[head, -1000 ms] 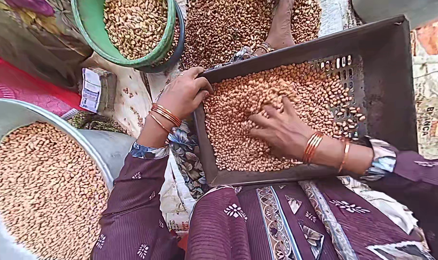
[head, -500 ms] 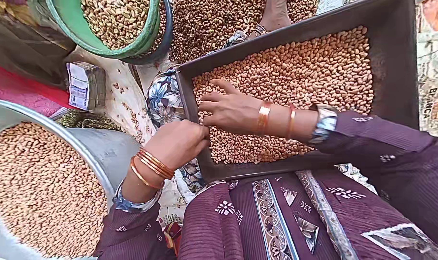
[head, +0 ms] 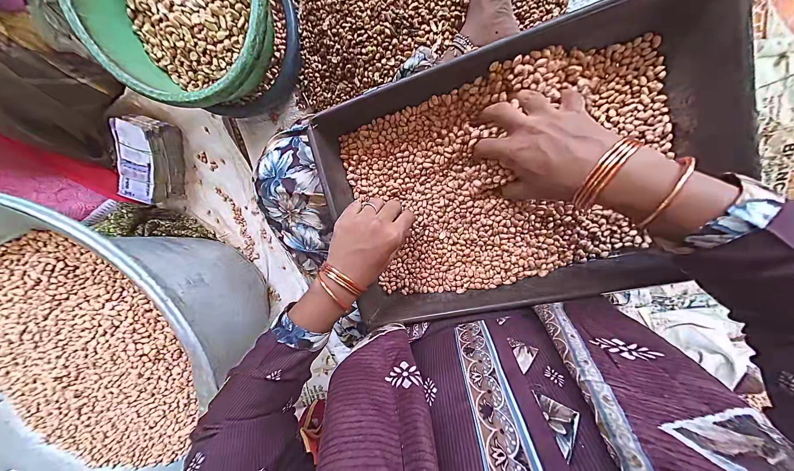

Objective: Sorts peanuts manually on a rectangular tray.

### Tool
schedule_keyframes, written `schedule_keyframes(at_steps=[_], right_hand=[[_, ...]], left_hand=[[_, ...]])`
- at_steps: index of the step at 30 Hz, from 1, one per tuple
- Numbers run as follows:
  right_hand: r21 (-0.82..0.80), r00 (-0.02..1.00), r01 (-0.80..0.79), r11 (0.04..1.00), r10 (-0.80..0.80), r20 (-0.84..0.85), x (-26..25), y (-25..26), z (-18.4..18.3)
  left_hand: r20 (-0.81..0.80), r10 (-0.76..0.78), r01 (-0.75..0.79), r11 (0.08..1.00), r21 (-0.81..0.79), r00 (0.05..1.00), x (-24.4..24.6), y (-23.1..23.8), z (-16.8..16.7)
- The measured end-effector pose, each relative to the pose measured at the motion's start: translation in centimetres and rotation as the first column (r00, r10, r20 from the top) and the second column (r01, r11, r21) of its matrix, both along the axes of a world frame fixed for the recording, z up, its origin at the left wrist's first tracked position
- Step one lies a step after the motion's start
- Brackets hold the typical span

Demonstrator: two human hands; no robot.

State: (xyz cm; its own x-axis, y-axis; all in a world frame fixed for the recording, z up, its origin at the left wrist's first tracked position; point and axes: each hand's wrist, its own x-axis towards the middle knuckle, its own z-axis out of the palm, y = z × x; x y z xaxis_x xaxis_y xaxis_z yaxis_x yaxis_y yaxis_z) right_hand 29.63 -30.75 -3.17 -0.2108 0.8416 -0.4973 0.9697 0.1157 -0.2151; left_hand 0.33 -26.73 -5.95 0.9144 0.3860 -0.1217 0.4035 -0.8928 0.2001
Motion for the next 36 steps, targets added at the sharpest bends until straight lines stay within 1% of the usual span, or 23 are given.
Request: schedule_keyframes(at_steps=[6,10,12,14,16,18,21,24,26,28,29,30,31,32,33,34,35,36], right_hand=[[-0.035,0.978,0.195,0.98,-0.192,0.076,4.2,-2.2,0.6],[-0.061,0.949,0.304,0.951,-0.297,0.109,5.6,-2.9,1.0],[-0.056,0.935,0.342,0.938,-0.334,0.121,5.9,-3.3,1.3],[-0.057,0.926,0.365,0.929,-0.357,0.12,6.3,-3.8,1.3],[-0.059,0.921,0.379,0.924,-0.37,0.125,6.5,-4.3,1.3],[-0.05,0.916,0.387,0.921,-0.377,0.135,6.6,-4.6,1.4],[-0.058,0.898,0.425,0.903,-0.412,0.156,6.6,-5.0,1.8],[-0.058,0.881,0.461,0.886,-0.449,0.148,6.9,-5.6,1.7],[-0.062,0.87,0.483,0.873,-0.472,0.144,6.8,-6.0,1.8],[-0.069,0.859,0.503,0.861,-0.49,0.148,6.7,-6.3,1.8],[-0.069,0.855,0.512,0.856,-0.499,0.145,6.6,-6.4,1.8],[-0.067,0.852,0.516,0.854,-0.504,0.143,6.6,-6.5,1.7],[-0.066,0.852,0.517,0.854,-0.505,0.142,6.6,-6.6,1.7],[-0.066,0.852,0.516,0.854,-0.505,0.14,6.6,-6.6,1.6],[-0.063,0.854,0.513,0.856,-0.502,0.137,6.6,-6.6,1.6],[-0.065,0.857,0.509,0.859,-0.497,0.137,6.6,-6.6,1.6],[-0.069,0.859,0.505,0.86,-0.493,0.138,6.6,-6.6,1.6],[-0.068,0.861,0.503,0.862,-0.491,0.135,6.6,-6.6,1.6]], left_hand=[[-0.028,0.01,-0.011,1.0,-0.029,1.0,0.0,0.6,0.0],[-0.012,0.044,-0.045,0.996,-0.077,0.999,0.0,0.9,-0.1],[0.033,0.083,-0.079,0.989,-0.127,0.996,0.2,0.8,0.0],[0.117,0.112,-0.082,0.969,-0.233,0.987,0.6,0.4,0.1],[0.205,0.086,-0.008,0.934,-0.358,0.975,1.1,-0.1,0.1],[0.261,0.037,0.076,0.908,-0.411,0.965,1.5,-0.7,-0.3],[0.278,-0.034,0.146,0.909,-0.391,0.96,1.9,-1.1,-1.3],[0.273,-0.086,0.172,0.935,-0.31,0.958,2.3,-1.7,-2.2],[0.253,-0.094,0.165,0.947,-0.275,0.963,2.6,-1.9,-2.2],[0.258,-0.053,0.134,0.942,-0.307,0.965,2.9,-1.7,-2.2],[0.283,0.008,0.1,0.925,-0.367,0.959,3.0,-1.5,-2.1],[0.311,0.103,0.055,0.886,-0.46,0.945,3.3,-1.3,-1.9],[0.325,0.216,0.009,0.82,-0.572,0.921,3.7,-1.0,-1.5],[0.3,0.322,-0.029,0.722,-0.691,0.898,4.1,-0.7,-1.0],[0.25,0.394,-0.05,0.613,-0.788,0.884,4.6,-0.3,-0.8],[0.202,0.432,-0.07,0.535,-0.842,0.879,5.2,-0.1,-0.6],[0.172,0.432,-0.09,0.523,-0.847,0.885,5.9,0.0,-0.5],[0.161,0.398,-0.109,0.575,-0.811,0.903,6.6,-0.1,-0.4]])
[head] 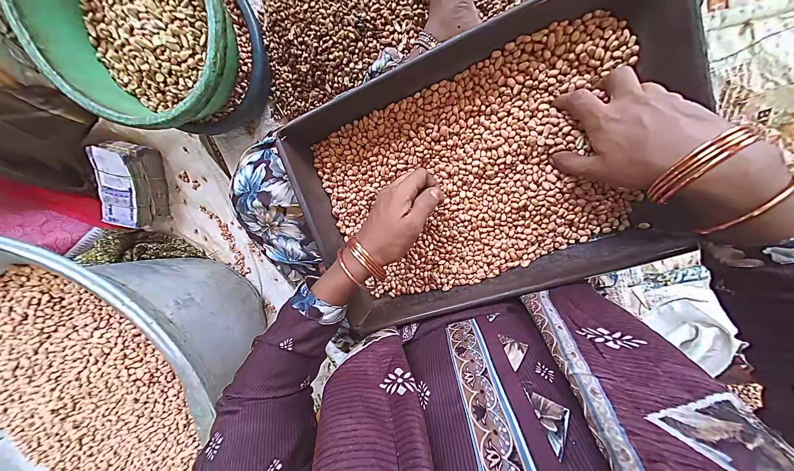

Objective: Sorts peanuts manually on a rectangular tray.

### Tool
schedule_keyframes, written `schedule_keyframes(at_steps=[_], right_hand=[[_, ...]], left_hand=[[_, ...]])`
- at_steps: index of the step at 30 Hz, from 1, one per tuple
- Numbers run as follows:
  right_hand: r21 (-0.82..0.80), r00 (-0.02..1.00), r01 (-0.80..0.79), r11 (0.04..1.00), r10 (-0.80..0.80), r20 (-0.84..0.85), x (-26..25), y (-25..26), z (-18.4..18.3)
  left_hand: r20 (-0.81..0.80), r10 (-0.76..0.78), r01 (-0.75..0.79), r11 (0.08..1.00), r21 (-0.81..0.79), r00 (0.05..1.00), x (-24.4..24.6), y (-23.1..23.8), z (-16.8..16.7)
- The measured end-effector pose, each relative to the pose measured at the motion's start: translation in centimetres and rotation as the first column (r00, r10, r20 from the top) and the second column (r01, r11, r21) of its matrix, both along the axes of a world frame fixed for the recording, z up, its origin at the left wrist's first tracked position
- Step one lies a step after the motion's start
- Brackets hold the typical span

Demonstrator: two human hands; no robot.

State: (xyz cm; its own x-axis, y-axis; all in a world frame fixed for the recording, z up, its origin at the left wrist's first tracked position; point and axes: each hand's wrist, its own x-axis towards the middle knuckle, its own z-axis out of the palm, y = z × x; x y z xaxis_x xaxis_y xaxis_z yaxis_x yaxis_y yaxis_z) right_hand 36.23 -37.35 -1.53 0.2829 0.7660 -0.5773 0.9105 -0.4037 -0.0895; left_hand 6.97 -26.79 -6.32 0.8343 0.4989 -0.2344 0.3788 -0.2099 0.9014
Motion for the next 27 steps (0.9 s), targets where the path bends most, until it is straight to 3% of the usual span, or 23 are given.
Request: schedule_keyframes(at_steps=[3,6,12,15,18,20,23,25,27], right_hand=[[-0.002,1.0,0.006,1.0,-0.006,0.004,0.0,0.0,0.1],[0.007,1.0,0.015,1.0,-0.015,-0.005,0.0,-0.3,0.1],[0.015,1.0,0.019,1.0,-0.019,-0.003,0.0,-0.1,-0.1],[0.003,1.0,0.023,1.0,-0.023,0.0,0.0,-0.1,-0.1],[-0.01,0.998,0.069,0.998,-0.069,-0.002,-0.9,-0.5,0.0],[-0.044,0.992,0.124,0.991,-0.125,-0.025,-2.5,-1.1,0.2],[-0.063,0.985,0.151,0.987,-0.155,-0.071,-5.3,-2.2,0.3],[-0.022,0.982,0.138,0.99,-0.139,-0.129,-7.3,-2.7,0.3],[-0.013,0.981,0.095,0.995,-0.096,-0.17,-9.4,-2.2,0.1]], left_hand=[[-0.162,-0.105,0.15,0.943,0.296,0.981,1.7,-0.9,0.2],[-0.333,-0.113,0.266,0.848,0.458,0.936,2.5,-2.1,0.5],[-0.328,-0.12,0.283,0.813,0.51,0.937,3.2,-1.8,-0.9],[-0.334,-0.128,0.286,0.828,0.483,0.934,3.2,-1.6,-0.9],[-0.174,-0.097,0.152,0.927,0.343,0.98,2.5,0.2,-0.4],[0.029,0.052,-0.054,0.994,0.099,0.998,1.2,2.1,0.0],[0.281,0.315,-0.231,0.927,-0.294,0.907,-1.3,5.2,0.9],[0.321,0.339,-0.251,0.925,-0.286,0.884,-3.3,7.3,1.5],[0.18,0.286,-0.294,0.955,0.023,0.941,-4.6,8.6,1.9]])
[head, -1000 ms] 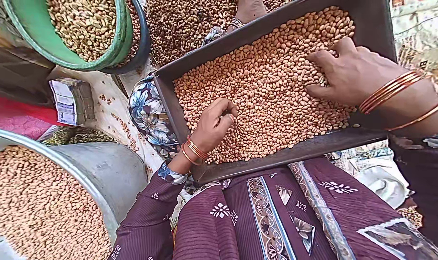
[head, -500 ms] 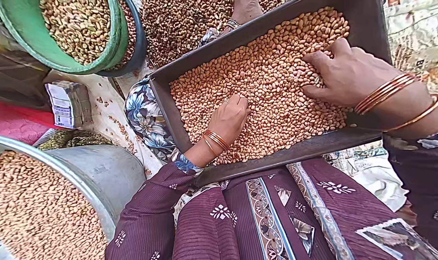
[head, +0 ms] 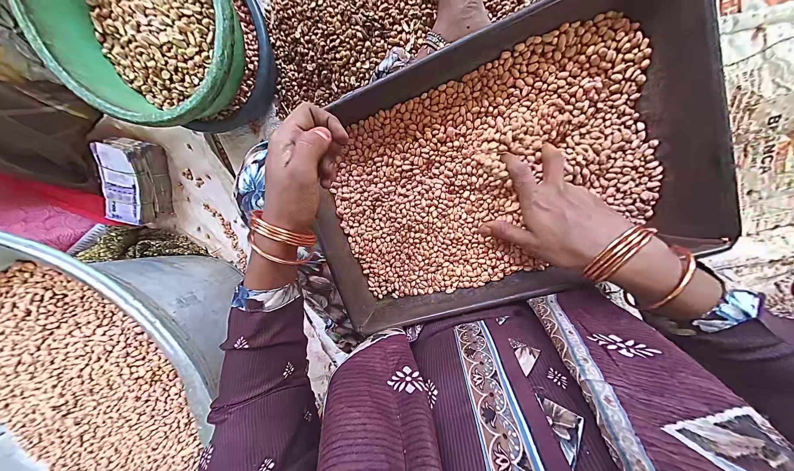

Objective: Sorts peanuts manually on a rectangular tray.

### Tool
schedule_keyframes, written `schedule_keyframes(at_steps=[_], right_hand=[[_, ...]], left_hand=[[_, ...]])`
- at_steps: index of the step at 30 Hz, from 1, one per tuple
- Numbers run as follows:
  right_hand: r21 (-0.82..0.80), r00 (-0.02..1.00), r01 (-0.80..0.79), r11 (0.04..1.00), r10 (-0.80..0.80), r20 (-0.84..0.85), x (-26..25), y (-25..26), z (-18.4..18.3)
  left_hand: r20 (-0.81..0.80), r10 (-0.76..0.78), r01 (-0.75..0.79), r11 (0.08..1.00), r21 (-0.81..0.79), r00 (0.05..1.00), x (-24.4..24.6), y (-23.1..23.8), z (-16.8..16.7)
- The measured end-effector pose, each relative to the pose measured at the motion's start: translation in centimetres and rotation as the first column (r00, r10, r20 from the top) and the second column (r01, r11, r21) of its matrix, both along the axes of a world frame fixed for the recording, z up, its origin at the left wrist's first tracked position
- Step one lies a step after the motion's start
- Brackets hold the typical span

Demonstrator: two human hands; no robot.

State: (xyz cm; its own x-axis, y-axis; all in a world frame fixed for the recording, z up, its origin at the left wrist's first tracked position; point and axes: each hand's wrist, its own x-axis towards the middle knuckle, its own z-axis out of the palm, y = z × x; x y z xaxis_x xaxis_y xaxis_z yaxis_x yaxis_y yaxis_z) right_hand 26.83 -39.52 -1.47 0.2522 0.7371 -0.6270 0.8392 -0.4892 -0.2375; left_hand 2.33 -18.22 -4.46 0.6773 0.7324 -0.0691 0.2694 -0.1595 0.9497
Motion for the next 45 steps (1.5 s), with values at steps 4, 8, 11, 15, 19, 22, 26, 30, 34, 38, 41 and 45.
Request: schedule_keyframes(at_steps=[4,8,11,15,19,22,26,30,34,38,41,45], right_hand=[[-0.057,0.984,-0.167,0.984,0.163,-0.074,-4.2,2.3,-0.3],[0.162,0.874,-0.411,0.897,0.438,-0.208,-7.8,2.1,-1.4],[0.351,0.736,-0.521,0.778,0.618,-0.276,-8.2,0.8,-2.8],[0.389,0.71,-0.593,0.705,0.686,-0.16,-4.2,-1.6,-2.9],[0.195,0.81,-0.584,0.788,0.581,0.081,1.5,-3.8,-0.8],[0.139,0.904,-0.415,0.899,0.39,0.176,5.4,-4.3,1.2],[0.124,0.97,-0.107,0.986,0.076,0.231,8.3,-4.5,3.8],[-0.016,0.968,0.022,1.0,-0.018,0.251,8.9,-4.6,4.3],[-0.138,0.97,0.08,0.987,-0.045,0.241,8.1,-4.1,3.8],[-0.127,0.97,0.077,0.989,-0.045,0.239,8.2,-4.2,3.8],[-0.119,0.972,0.092,0.989,-0.063,0.228,8.4,-5.0,3.7],[-0.113,0.975,0.122,0.986,-0.098,0.201,8.2,-5.8,2.6]], left_hand=[[-0.565,-0.033,0.291,0.881,0.373,0.825,0.3,-0.1,-0.8],[-0.714,-0.033,0.386,0.858,0.338,0.699,1.9,-1.0,-1.2],[-0.753,-0.023,0.423,0.838,0.344,0.658,2.9,-1.4,-1.3],[-0.756,-0.019,0.445,0.818,0.365,0.654,3.1,-1.7,-1.8],[-0.677,-0.047,0.355,0.877,0.324,0.735,2.6,-1.0,-1.7],[-0.344,-0.056,0.118,0.98,0.162,0.937,2.7,-0.9,-1.4],[0.13,-0.146,0.185,0.906,-0.381,0.981,5.2,-2.5,-1.1],[-0.153,-0.362,0.368,0.93,0.013,0.92,8.6,-4.7,-0.8],[-0.203,-0.487,0.528,0.786,0.321,0.849,13.2,-6.3,-0.8],[-0.268,-0.594,0.648,0.644,0.407,0.758,17.9,-6.9,-2.3],[-0.346,-0.597,0.686,0.569,0.454,0.724,19.3,-7.0,-3.4],[-0.403,-0.575,0.697,0.514,0.5,0.712,19.6,-7.1,-4.0]])
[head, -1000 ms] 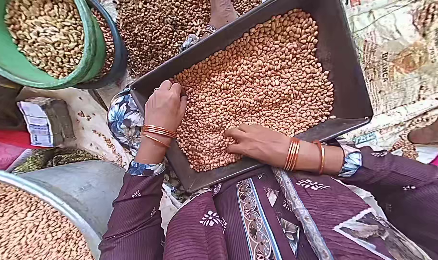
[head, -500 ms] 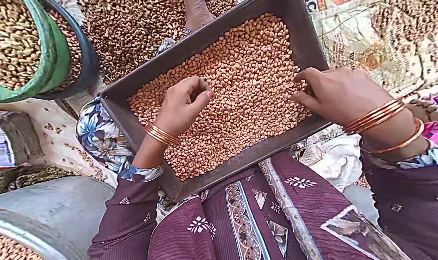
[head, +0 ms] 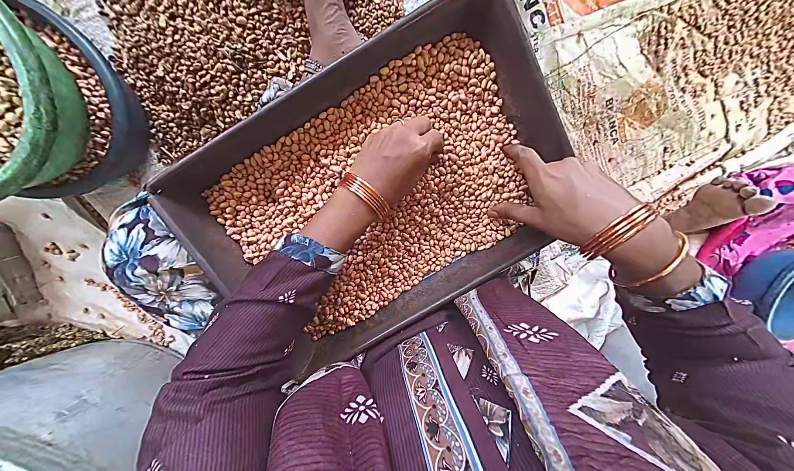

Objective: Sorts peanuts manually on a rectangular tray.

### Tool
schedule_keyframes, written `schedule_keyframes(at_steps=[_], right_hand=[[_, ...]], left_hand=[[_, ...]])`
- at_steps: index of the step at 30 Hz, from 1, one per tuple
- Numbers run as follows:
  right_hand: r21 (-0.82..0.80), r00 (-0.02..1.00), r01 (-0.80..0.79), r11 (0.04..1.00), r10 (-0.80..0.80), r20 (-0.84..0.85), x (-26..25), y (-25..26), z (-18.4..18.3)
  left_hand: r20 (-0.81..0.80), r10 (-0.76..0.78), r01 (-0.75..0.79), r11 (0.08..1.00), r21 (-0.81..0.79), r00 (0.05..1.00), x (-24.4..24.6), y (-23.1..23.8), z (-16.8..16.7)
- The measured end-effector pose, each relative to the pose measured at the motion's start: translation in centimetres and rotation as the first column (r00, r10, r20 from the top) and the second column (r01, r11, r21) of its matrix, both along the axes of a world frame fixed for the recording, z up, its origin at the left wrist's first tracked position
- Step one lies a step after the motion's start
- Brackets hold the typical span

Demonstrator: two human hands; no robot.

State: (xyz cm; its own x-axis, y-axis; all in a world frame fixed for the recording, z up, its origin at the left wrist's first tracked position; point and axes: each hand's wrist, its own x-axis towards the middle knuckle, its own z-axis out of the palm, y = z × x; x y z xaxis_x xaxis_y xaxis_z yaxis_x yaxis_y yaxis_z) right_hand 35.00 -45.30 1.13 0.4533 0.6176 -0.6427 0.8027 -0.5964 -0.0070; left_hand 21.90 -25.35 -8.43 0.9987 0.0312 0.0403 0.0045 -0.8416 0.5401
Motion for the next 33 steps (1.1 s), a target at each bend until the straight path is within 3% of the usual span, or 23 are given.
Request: schedule_keyframes(at_steps=[3,6,8,9,10,11,14,17,22,25,30,33], right_hand=[[-0.011,1.0,0.024,1.0,-0.024,0.004,-0.3,0.7,-1.2],[-0.037,0.998,0.057,0.998,-0.058,-0.024,-0.8,2.3,-1.9],[-0.016,0.997,0.06,0.998,-0.06,-0.047,-1.5,3.7,-2.3],[0.002,0.997,0.059,0.998,-0.059,-0.058,-1.8,4.4,-2.5],[0.017,0.996,0.055,0.998,-0.054,-0.065,-2.2,5.0,-2.7],[0.028,0.997,0.045,0.999,-0.043,-0.065,-2.4,5.6,-2.9],[0.017,0.997,0.011,1.0,-0.01,-0.074,-2.4,6.7,-2.9],[0.014,0.997,-0.004,1.0,0.005,-0.083,-2.2,6.8,-2.8],[0.031,0.997,0.012,0.999,-0.01,-0.076,-2.1,6.2,-2.8],[0.034,0.997,0.011,0.999,-0.008,-0.074,-1.9,6.1,-3.1],[0.036,0.997,0.007,0.999,-0.004,-0.078,-1.7,6.1,-2.9],[0.02,0.998,0.025,0.999,-0.024,-0.066,-1.7,6.0,-2.6]], left_hand=[[-0.03,0.033,-0.033,0.999,-0.022,0.999,-0.1,0.2,0.2],[0.046,0.212,-0.188,0.932,-0.31,0.976,-1.0,0.8,1.3],[-0.005,0.369,-0.288,0.718,-0.634,0.929,-1.8,1.6,2.2],[-0.051,0.399,-0.3,0.593,-0.748,0.916,-2.2,1.9,2.5],[-0.081,0.402,-0.302,0.524,-0.796,0.912,-2.7,2.2,2.8],[-0.092,0.386,-0.309,0.55,-0.776,0.918,-3.3,2.4,2.9],[-0.062,0.232,-0.232,0.841,-0.489,0.971,-5.2,1.3,3.1],[-0.013,0.093,-0.093,0.956,-0.28,0.996,-5.8,-0.8,1.5],[0.033,0.09,-0.09,0.996,0.001,0.995,-5.2,-2.5,0.1],[0.014,0.107,-0.107,0.992,0.067,0.994,-4.8,-3.0,0.2],[-0.083,0.148,-0.149,0.989,-0.005,0.985,-4.4,-2.6,0.9],[-0.022,0.327,-0.328,0.937,-0.122,0.945,-5.0,0.2,3.2]])
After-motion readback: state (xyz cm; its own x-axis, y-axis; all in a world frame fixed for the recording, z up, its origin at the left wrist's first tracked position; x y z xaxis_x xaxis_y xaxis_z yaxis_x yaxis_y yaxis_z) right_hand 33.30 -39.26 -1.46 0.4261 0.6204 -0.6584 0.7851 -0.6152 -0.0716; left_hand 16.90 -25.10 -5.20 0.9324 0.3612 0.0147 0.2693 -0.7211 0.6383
